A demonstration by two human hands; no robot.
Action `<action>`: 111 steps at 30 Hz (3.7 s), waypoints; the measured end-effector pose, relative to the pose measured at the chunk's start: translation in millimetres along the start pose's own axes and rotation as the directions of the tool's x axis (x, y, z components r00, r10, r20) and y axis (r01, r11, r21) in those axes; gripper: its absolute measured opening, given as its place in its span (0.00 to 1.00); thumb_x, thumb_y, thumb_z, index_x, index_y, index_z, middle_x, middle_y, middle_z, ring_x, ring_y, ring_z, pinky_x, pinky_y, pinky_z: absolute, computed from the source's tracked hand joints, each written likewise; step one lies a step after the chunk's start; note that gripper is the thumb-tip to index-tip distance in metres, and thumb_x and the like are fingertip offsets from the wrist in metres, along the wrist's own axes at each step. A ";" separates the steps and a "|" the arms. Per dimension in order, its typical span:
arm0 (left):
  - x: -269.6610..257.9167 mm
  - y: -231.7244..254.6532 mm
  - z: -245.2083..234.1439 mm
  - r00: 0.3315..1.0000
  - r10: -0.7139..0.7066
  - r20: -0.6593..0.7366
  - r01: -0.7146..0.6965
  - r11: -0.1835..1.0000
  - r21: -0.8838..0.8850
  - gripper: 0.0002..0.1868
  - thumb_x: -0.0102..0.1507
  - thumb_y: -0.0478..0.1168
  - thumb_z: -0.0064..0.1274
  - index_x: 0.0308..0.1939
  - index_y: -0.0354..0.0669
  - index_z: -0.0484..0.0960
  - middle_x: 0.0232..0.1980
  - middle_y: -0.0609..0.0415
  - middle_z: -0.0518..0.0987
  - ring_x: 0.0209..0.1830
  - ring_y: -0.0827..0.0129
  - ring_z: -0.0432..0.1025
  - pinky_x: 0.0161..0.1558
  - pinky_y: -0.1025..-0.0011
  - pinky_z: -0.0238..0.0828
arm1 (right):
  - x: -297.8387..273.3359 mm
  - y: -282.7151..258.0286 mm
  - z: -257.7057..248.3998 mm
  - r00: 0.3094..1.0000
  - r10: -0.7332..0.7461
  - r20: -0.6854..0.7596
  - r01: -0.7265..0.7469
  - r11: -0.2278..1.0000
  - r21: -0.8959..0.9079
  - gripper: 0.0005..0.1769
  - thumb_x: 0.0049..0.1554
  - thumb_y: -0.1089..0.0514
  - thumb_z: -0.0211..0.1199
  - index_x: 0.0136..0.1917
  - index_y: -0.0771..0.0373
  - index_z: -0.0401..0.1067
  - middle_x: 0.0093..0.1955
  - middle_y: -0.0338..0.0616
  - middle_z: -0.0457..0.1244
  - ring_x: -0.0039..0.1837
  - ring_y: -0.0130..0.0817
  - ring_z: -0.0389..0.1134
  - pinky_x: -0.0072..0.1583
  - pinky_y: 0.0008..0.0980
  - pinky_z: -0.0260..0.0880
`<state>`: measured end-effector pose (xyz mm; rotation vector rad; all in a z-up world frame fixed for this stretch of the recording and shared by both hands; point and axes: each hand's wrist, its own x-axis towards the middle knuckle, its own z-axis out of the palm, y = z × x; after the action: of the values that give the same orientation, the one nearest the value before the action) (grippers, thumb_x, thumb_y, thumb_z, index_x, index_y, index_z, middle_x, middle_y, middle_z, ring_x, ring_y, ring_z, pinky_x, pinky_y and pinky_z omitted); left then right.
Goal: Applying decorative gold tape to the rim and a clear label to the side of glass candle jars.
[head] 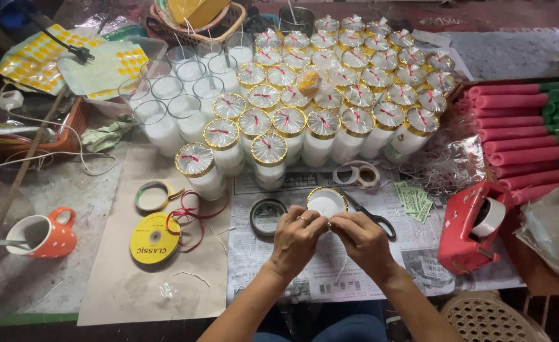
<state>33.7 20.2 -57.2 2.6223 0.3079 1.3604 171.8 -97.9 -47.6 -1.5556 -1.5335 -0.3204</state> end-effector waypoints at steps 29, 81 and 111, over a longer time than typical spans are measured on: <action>-46.1 -2.3 36.6 0.688 -0.636 0.350 0.726 0.620 -0.298 0.60 0.48 0.50 0.70 0.79 0.49 0.54 0.70 0.46 0.67 0.65 0.58 0.67 0.64 0.61 0.63 | -9.4 64.8 -137.5 0.852 0.523 0.012 -0.518 0.841 0.160 0.31 0.60 0.62 0.61 0.76 0.60 0.60 0.78 0.49 0.56 0.80 0.41 0.55 0.79 0.38 0.50; -246.1 -155.6 129.7 0.804 -0.563 0.191 0.594 0.780 -0.199 0.28 0.52 0.44 0.65 0.56 0.48 0.85 0.50 0.52 0.85 0.36 0.71 0.84 0.40 0.81 0.79 | -68.2 290.5 -406.4 0.445 0.665 -0.600 -0.812 0.018 -0.583 0.27 0.73 0.41 0.52 0.48 0.64 0.80 0.43 0.54 0.70 0.46 0.50 0.70 0.45 0.44 0.64; 123.8 67.9 -9.2 0.977 -0.058 0.204 0.145 0.884 -0.445 0.32 0.51 0.37 0.58 0.61 0.42 0.76 0.55 0.45 0.83 0.57 0.47 0.74 0.60 0.52 0.66 | 123.9 -43.0 -209.1 0.753 0.431 0.497 -0.063 0.799 -0.598 0.09 0.54 0.41 0.65 0.40 0.43 0.75 0.29 0.37 0.70 0.38 0.38 0.74 0.42 0.44 0.72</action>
<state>102.8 -12.6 61.9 2.2735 0.0798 0.9952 240.3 -175.2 176.6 -2.5044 -1.7602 -0.0818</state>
